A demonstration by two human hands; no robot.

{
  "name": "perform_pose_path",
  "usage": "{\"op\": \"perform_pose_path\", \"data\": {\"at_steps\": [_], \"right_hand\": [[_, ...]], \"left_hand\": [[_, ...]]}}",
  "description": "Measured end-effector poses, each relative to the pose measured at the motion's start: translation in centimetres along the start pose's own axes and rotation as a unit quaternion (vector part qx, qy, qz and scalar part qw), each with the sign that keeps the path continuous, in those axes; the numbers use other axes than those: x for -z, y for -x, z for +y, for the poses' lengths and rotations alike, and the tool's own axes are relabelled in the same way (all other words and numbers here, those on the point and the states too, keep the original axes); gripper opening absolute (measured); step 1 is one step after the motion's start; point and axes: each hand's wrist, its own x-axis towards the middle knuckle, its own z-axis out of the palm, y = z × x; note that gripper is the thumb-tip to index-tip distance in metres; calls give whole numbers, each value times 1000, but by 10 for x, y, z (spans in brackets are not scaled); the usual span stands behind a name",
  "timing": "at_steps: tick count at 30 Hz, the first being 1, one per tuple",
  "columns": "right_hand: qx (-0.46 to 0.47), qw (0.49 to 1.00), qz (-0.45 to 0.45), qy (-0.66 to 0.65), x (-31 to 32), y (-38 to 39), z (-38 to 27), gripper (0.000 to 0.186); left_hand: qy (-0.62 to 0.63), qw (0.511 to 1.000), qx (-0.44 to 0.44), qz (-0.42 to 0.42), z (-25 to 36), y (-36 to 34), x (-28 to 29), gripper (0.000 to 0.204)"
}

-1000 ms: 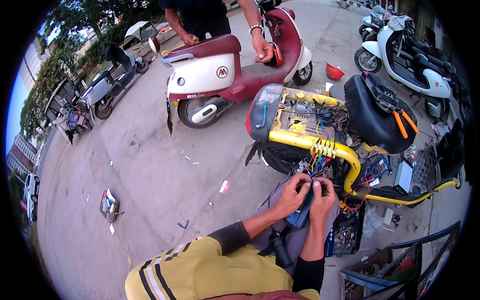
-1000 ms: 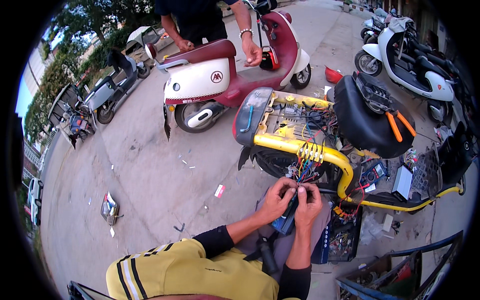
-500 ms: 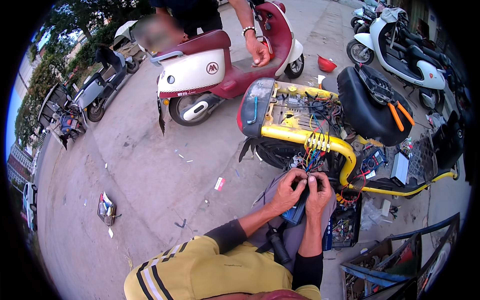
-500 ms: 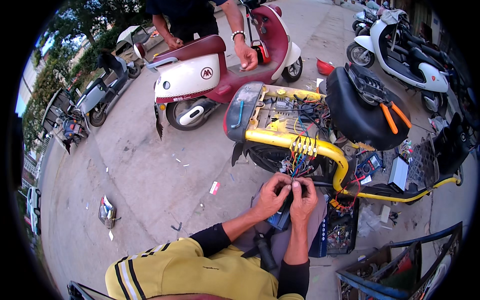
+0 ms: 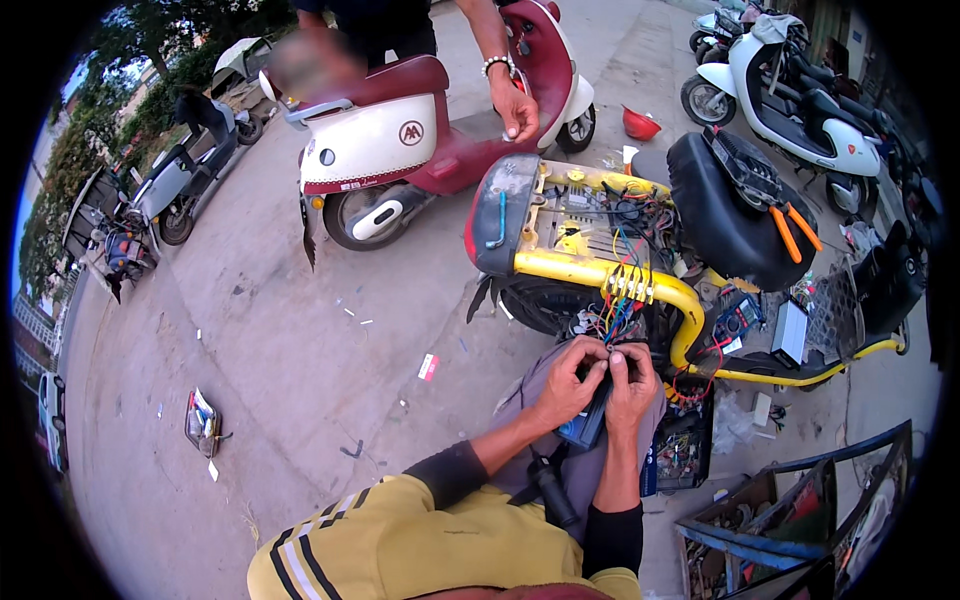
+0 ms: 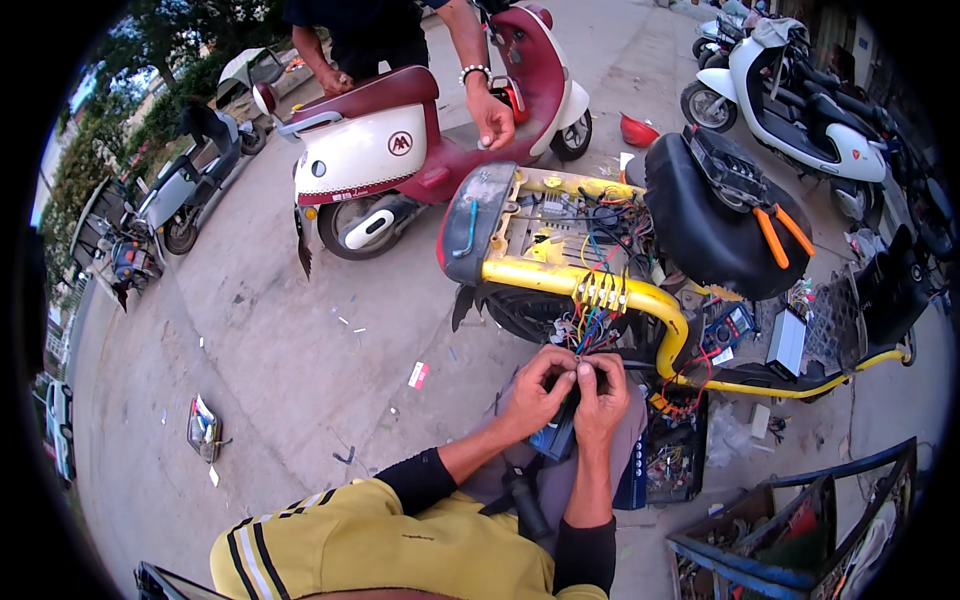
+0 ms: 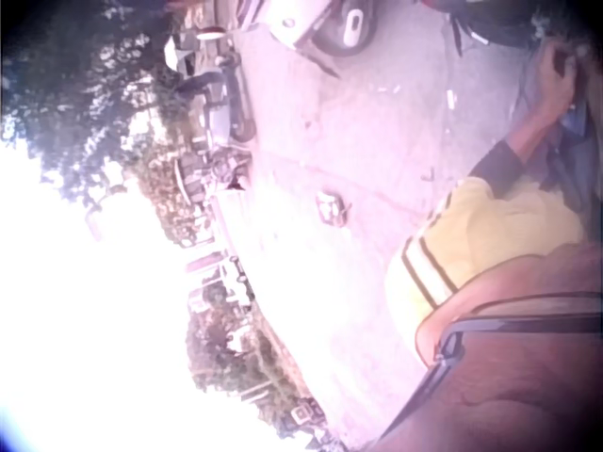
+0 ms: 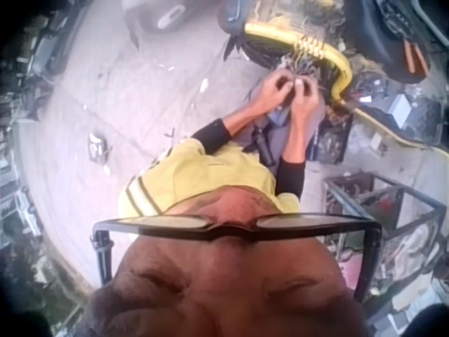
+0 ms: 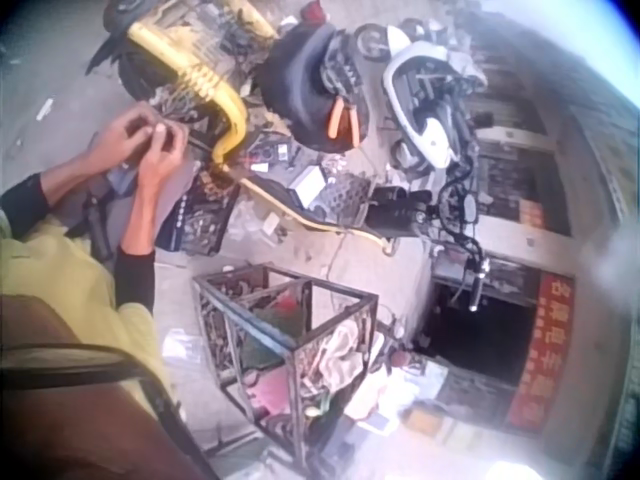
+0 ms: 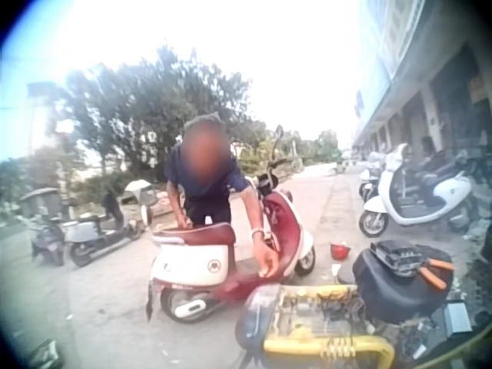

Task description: The person works on the exposed wiring of a yellow scooter, using a handheld multimeter to test connections and continuity. They repeatedly probe different wires and terminals while holding the device, occasionally adjusting the wires with their fingers.

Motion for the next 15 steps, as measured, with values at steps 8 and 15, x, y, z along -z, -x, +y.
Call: {"op": "perform_pose_path", "data": {"at_steps": [8,15], "right_hand": [[2,1000,-4,-4,1,0,2,7],[-2,1000,-7,-8,2,-1,2,7]], "left_hand": [[23,1000,-6,3,2,-1,0,15],[23,1000,0,-4,0,0,0,14]]}}
